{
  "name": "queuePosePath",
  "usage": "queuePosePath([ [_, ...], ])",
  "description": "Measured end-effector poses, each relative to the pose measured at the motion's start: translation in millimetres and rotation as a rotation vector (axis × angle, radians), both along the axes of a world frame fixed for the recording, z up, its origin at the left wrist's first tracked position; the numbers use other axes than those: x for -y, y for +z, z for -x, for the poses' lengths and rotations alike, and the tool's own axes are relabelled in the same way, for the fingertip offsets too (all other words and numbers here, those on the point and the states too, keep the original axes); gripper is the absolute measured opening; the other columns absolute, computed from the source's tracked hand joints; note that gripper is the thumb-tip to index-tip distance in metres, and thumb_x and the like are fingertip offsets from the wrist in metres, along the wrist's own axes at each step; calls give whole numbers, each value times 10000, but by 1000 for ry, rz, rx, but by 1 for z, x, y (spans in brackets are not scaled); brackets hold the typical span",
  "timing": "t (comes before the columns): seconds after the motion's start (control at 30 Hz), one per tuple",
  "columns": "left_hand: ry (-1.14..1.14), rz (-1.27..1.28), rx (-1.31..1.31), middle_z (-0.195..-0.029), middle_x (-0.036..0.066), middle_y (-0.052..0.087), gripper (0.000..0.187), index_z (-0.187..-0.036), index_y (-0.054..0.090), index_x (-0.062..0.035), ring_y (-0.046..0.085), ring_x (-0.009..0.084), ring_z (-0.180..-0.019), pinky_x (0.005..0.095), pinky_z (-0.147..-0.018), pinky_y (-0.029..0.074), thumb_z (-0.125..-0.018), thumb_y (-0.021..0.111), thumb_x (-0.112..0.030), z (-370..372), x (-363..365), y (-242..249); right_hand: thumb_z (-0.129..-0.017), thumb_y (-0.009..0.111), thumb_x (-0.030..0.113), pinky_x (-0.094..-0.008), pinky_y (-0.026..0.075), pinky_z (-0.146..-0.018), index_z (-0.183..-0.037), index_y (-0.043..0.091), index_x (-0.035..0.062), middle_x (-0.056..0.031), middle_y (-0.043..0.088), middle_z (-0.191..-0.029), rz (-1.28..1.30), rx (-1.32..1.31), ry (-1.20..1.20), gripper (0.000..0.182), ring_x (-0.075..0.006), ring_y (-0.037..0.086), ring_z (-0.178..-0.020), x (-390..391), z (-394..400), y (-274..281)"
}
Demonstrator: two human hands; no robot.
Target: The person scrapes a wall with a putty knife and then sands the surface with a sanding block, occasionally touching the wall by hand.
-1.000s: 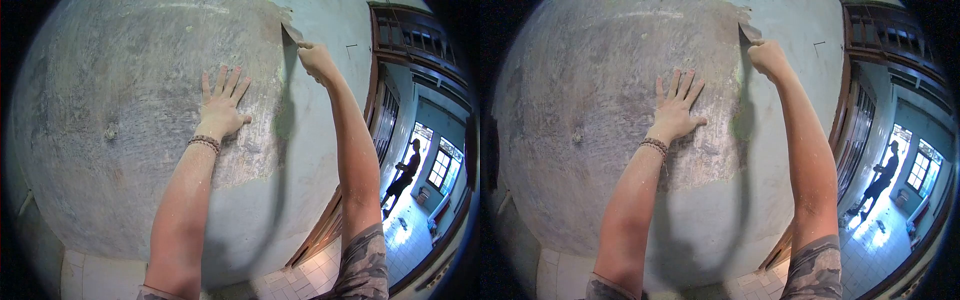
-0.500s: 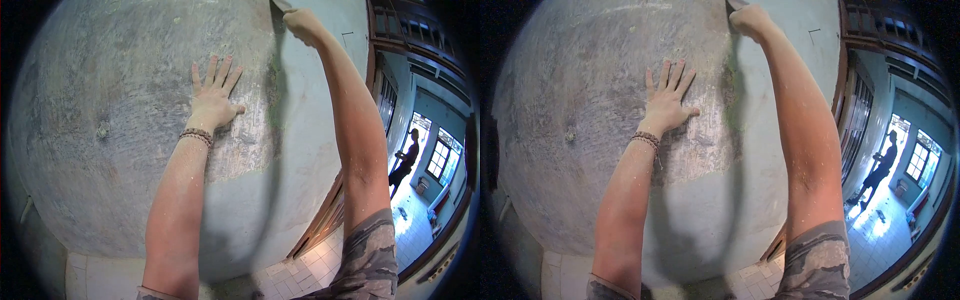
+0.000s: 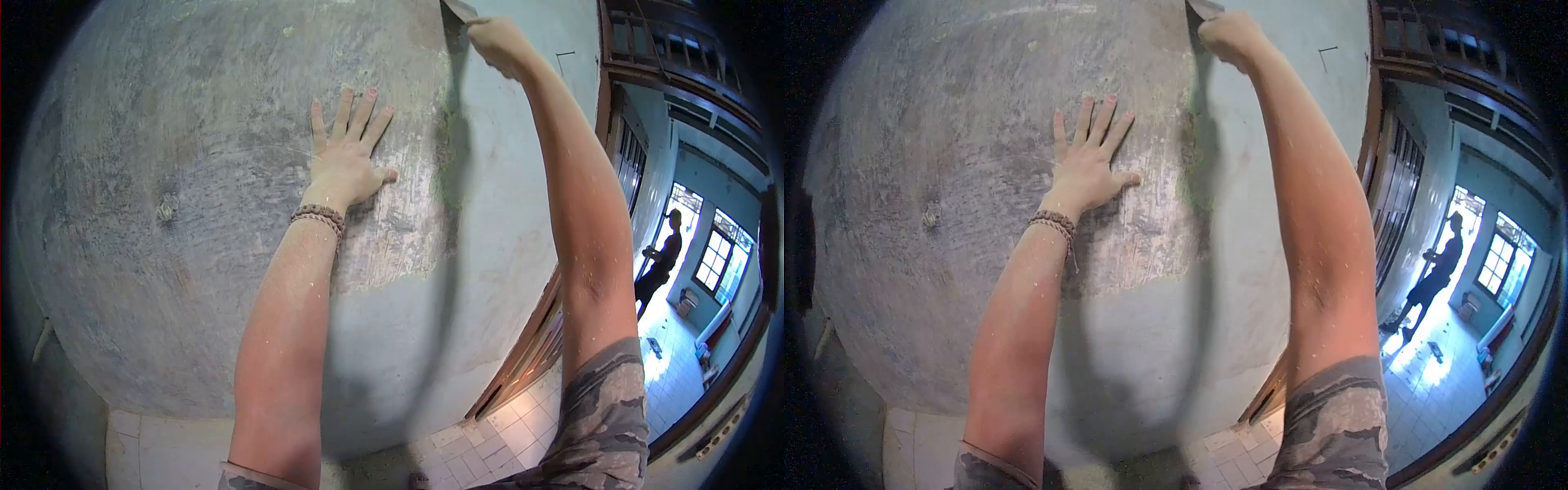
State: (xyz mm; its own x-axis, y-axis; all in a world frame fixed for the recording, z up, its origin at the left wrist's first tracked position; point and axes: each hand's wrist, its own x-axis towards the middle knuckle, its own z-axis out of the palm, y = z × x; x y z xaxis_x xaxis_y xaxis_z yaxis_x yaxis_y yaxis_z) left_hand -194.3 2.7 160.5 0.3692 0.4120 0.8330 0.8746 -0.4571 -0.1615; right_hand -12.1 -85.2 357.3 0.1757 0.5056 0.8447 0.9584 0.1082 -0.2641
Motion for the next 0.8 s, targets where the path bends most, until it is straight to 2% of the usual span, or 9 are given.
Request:
queuePosePath([
  [0.1, -5, -26, 13, -1666, -13, 24, 973, -1582, 143, -329, -76, 240, -1528, 578, -1188, -134, -807, 639, -648, 3, -3, 3, -864, 434, 178, -298, 272, -397, -1048, 693, 89, -7, 457, -601, 44, 16, -87, 331, -97, 338, -467, 1, 6, 1],
  [0.13, -14, -32, 15, -1666, -14, 22, 974, -1582, 143, -330, -75, 238, -1528, 578, -1189, -133, -806, 639, -650, 2, -3, 2, -860, 426, 168, -296, 269, -397, -1134, 696, 96, -3, 456, -603, 22, -8, -82, 391, -94, 333, -471, 1, 3, -5],
  [0.17, -16, -34, 22, -1666, -14, 22, 974, -1582, 143, -330, -75, 238, -1528, 578, -1189, -133, -806, 639, -650, 2, -3, 2, -860, 426, 168, -296, 269, -397, -1134, 696, 96, -3, 456, -603, 20, -1, -84, 391, -94, 333, -471, 2, 2, -6],
  [0.23, -5, 6, 6, -1666, -15, 17, 980, -1582, 139, -330, -75, 237, -1528, 577, -1189, -136, -804, 639, -654, 2, -2, 4, -854, 419, 156, -294, 270, -396, -1257, 670, 124, -3, 458, -603, -31, 0, -36, 476, -94, 328, -469, 2, 3, -6],
  [0.33, -9, 5, 9, -1666, -12, 16, 979, -1582, 140, -331, -76, 240, -1528, 576, -1187, -141, -804, 640, -654, 2, -1, 4, -847, 421, 159, -297, 282, -395, -1340, 627, 142, -6, 466, -605, -22, 47, -76, 535, -99, 337, -467, -3, 2, 2],
  [0.43, 5, -7, 8, -1666, -10, 15, 980, -1582, 138, -333, -76, 242, -1528, 575, -1186, -145, -803, 638, -656, 1, -2, 3, -836, 428, 161, -301, 292, -393, -1319, 639, 125, -8, 468, -607, -31, 115, -51, 528, -103, 344, -464, 7, 2, -12],
  [0.57, 9, 3, 3, -1666, -11, 9, 975, -1581, 145, -330, -77, 242, -1528, 577, -1185, -146, -805, 637, -654, 1, 0, 3, -830, 437, 161, -313, 328, -407, -1292, 653, 93, -24, 499, -624, -39, 81, -38, 514, -117, 395, -484, -4, -6, 1],
  [0.67, 6, -27, 7, -1666, -13, 7, 967, -1581, 154, -324, -77, 241, -1528, 579, -1184, -145, -808, 635, -652, 1, 0, 2, -822, 445, 152, -348, 402, -469, -1241, 683, 83, -62, 561, -673, -115, 191, -84, 487, -146, 479, -551, -10, -9, -9],
  [0.8, -7, -10, 15, -1666, -15, 17, 960, -1580, 160, -324, -77, 238, -1528, 574, -1188, -140, -811, 634, -648, 2, -2, 2, -813, 462, 150, -346, 433, -504, -1248, 673, 68, -79, 584, -697, -97, 175, -32, 490, -162, 499, -553, -12, -14, 4],
])
